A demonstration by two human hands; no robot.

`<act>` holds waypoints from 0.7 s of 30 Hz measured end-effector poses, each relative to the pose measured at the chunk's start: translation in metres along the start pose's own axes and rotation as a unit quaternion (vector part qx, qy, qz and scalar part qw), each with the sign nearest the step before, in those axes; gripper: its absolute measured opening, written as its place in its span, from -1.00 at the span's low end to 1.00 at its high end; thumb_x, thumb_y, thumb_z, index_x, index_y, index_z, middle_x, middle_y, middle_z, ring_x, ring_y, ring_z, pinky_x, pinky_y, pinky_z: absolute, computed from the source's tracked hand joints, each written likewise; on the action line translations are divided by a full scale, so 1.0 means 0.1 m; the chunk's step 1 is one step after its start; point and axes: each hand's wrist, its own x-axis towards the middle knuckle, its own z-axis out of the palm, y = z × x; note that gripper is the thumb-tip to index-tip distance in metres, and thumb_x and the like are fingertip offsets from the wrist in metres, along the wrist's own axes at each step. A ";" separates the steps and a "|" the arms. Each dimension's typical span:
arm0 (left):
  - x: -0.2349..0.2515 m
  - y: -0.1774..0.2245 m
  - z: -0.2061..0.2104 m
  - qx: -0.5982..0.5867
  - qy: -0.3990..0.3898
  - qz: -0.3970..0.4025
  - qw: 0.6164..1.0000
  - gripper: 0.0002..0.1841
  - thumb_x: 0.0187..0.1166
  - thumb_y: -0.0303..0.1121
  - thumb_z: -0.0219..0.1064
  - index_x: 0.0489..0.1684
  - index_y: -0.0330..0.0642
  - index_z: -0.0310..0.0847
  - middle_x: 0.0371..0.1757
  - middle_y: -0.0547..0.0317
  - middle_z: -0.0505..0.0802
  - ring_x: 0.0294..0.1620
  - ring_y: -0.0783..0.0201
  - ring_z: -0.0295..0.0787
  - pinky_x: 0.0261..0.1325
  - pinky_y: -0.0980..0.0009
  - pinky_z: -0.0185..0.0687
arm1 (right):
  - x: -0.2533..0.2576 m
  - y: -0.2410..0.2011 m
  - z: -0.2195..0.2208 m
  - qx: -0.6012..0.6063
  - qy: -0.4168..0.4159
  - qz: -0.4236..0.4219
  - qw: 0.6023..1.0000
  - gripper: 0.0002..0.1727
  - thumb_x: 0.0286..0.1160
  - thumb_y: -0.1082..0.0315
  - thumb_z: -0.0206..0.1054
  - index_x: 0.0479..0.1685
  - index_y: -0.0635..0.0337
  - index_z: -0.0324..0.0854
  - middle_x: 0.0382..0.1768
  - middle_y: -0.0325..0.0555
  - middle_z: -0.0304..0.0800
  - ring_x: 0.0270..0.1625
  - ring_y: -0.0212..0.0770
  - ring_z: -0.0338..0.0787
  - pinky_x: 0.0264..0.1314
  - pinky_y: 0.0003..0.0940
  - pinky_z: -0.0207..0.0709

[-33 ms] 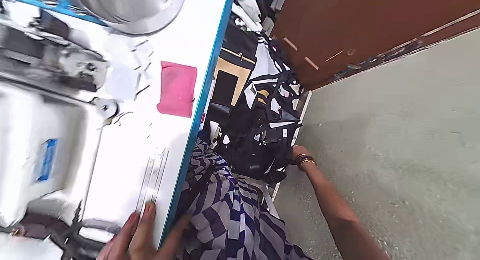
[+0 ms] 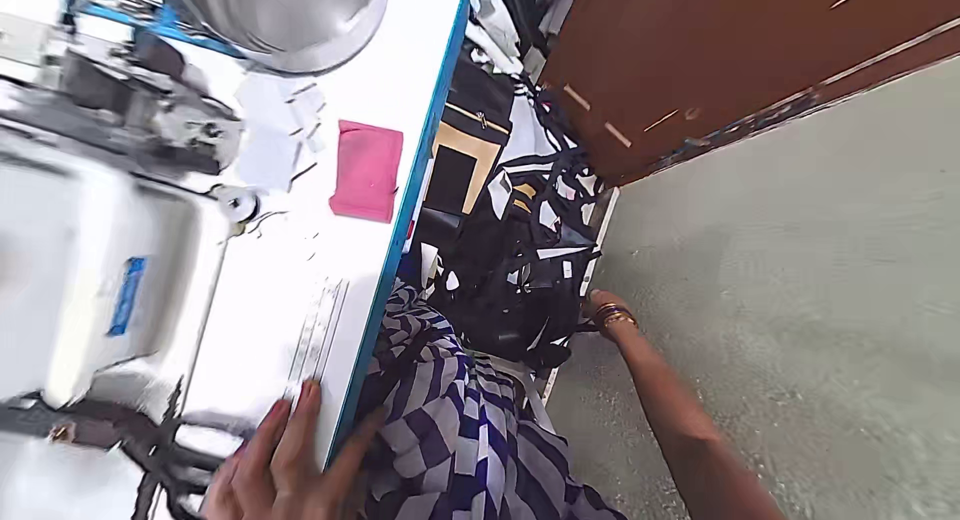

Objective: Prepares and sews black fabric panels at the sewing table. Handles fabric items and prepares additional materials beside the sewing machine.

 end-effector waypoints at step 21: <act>-0.22 1.06 -0.03 -0.391 -0.134 -0.007 0.911 0.07 0.17 -0.27 0.67 0.87 0.04 0.14 0.84 -0.10 0.29 0.86 -0.30 -0.01 0.66 -0.47 -0.12 | -4.66 0.23 -1.58 0.463 0.234 -0.768 0.375 -0.90 0.30 0.21 0.53 -0.32 -0.20 0.70 -0.47 -0.58 0.80 -0.45 -0.67 0.74 -0.43 -0.76 0.60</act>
